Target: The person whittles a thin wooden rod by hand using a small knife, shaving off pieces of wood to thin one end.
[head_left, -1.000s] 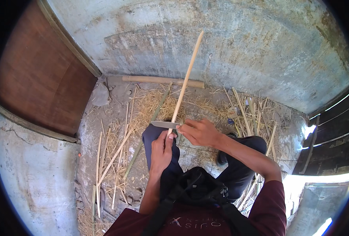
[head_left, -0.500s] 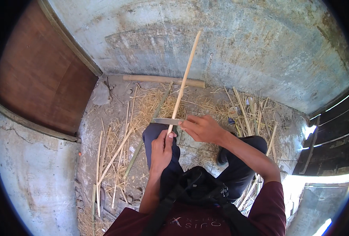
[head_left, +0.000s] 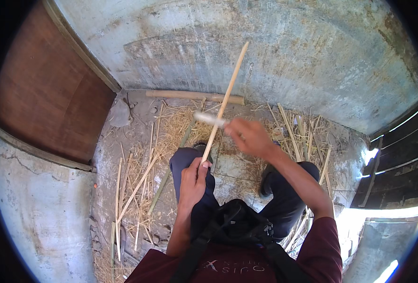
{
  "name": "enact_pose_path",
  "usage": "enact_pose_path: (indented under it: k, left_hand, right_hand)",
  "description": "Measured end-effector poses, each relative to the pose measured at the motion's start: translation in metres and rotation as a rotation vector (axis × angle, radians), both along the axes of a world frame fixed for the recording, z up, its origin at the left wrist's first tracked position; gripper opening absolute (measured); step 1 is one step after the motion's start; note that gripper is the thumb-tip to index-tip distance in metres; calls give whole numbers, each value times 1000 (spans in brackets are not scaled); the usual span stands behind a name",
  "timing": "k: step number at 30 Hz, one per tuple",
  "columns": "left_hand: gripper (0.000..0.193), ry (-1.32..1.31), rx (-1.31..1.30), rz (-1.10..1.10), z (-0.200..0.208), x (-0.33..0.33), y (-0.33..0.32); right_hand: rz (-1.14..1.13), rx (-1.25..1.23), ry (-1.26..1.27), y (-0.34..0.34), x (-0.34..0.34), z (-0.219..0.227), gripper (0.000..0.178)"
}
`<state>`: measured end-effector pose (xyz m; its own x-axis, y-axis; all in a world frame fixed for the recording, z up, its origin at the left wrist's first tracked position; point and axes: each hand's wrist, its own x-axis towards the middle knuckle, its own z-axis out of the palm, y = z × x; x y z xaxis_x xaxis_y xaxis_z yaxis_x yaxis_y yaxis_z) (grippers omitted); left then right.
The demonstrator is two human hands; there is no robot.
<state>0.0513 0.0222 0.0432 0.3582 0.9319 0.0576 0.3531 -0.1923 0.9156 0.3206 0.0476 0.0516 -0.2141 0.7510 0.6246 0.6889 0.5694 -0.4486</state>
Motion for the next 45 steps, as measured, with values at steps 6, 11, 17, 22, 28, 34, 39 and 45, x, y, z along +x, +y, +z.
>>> enact_pose_path:
  k: [6,11,17,22,28,34,39,45]
  left_hand:
    - [24,23,3,-12,4,-2,0]
    - [24,-4,24,-13,-1,-3,-1]
    - [23,44,-4,-54,2,-2,0]
    - [24,2,12,-31,0,-6,0]
    - [24,11,-10,-45,1,-6,-3]
    - [25,26,13,-51,2,-6,-2]
    - [25,22,11,-58,1,-9,-2]
    - [25,13,0,-113,1,-11,2]
  right_hand:
    - [-81,-113,-11,6,14,7,14]
    - [99,-50,-42,-10,-4,6,10]
    - [-138,-10,133,22,45,11,13]
    - [-32,-71,32,-2,18,10,13]
    - [-182,-112,90,14,48,24,11]
    - [-193,-45,141,16,55,17,10]
    - [-116,-66,62,5,40,15,10]
    - [-199,-17,140,20,68,26,9]
